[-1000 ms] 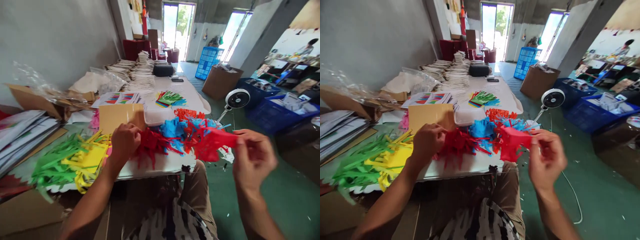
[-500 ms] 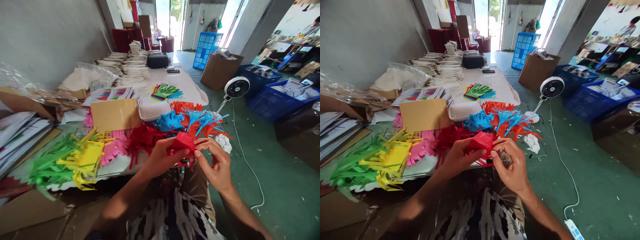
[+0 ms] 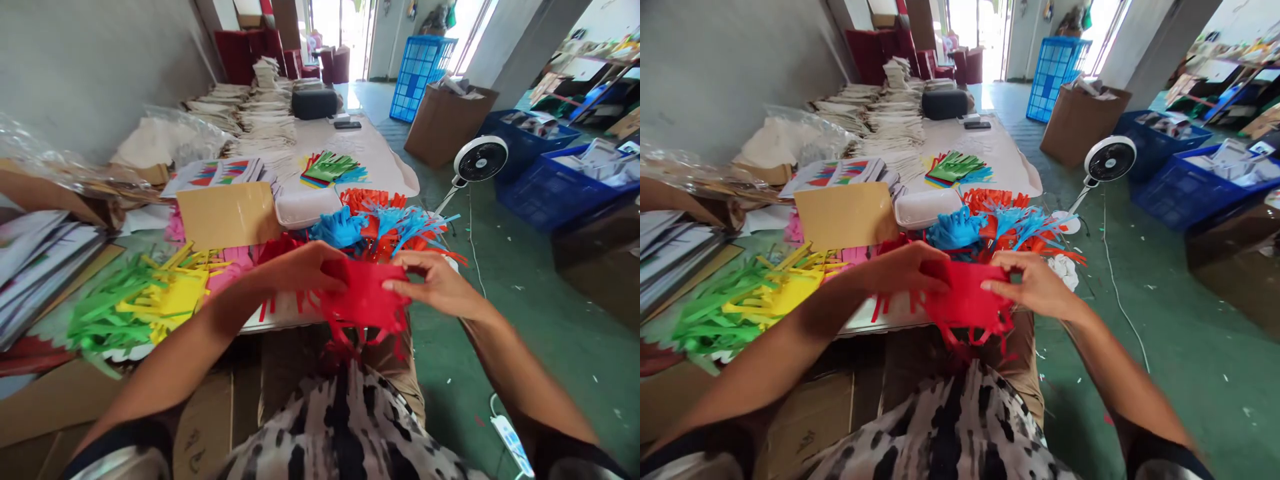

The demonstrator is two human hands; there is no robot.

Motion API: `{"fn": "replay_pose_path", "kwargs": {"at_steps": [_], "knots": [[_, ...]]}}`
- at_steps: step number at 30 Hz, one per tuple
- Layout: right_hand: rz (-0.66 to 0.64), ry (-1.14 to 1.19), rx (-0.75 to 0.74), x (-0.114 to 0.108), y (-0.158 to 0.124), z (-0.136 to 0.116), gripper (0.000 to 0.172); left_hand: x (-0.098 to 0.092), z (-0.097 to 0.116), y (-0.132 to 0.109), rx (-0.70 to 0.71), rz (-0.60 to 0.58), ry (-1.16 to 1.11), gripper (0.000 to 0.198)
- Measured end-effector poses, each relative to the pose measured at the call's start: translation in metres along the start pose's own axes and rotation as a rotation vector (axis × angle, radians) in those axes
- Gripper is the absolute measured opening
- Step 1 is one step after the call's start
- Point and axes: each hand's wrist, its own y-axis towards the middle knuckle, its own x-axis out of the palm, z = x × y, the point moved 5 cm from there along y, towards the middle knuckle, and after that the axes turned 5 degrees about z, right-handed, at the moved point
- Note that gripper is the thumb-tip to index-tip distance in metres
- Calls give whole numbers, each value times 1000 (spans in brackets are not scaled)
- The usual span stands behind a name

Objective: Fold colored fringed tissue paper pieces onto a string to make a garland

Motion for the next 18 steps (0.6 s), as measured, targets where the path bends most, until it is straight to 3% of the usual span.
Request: {"fn": "replay_pose_path", "kwargs": {"at_steps": [2,5,6,9,12,15,18], "knots": [[175,-257,-126,-24,11,-11,31,-24,12,5,67,193,238,12],[466,-643,-411,-52,15,-45,13,-48,48,-1,244,563,595,11],[552,-748,-532,-56,10,-57,6,-50,61,-9,334,689,700,12],[662,-894,-819,-48,-13,-74,21,-39,80,-36,633,916,965,13],[543,-845,-793,-20,-30,-52,16,-19,60,-52,753,841,1177,18],[486,-801,-718,17,-46,-10,15,2,19,-52,579,642,1215,27],[456,-769,-594,46,-58,27,16,35,-11,-46,420,543,1023,61]]}}
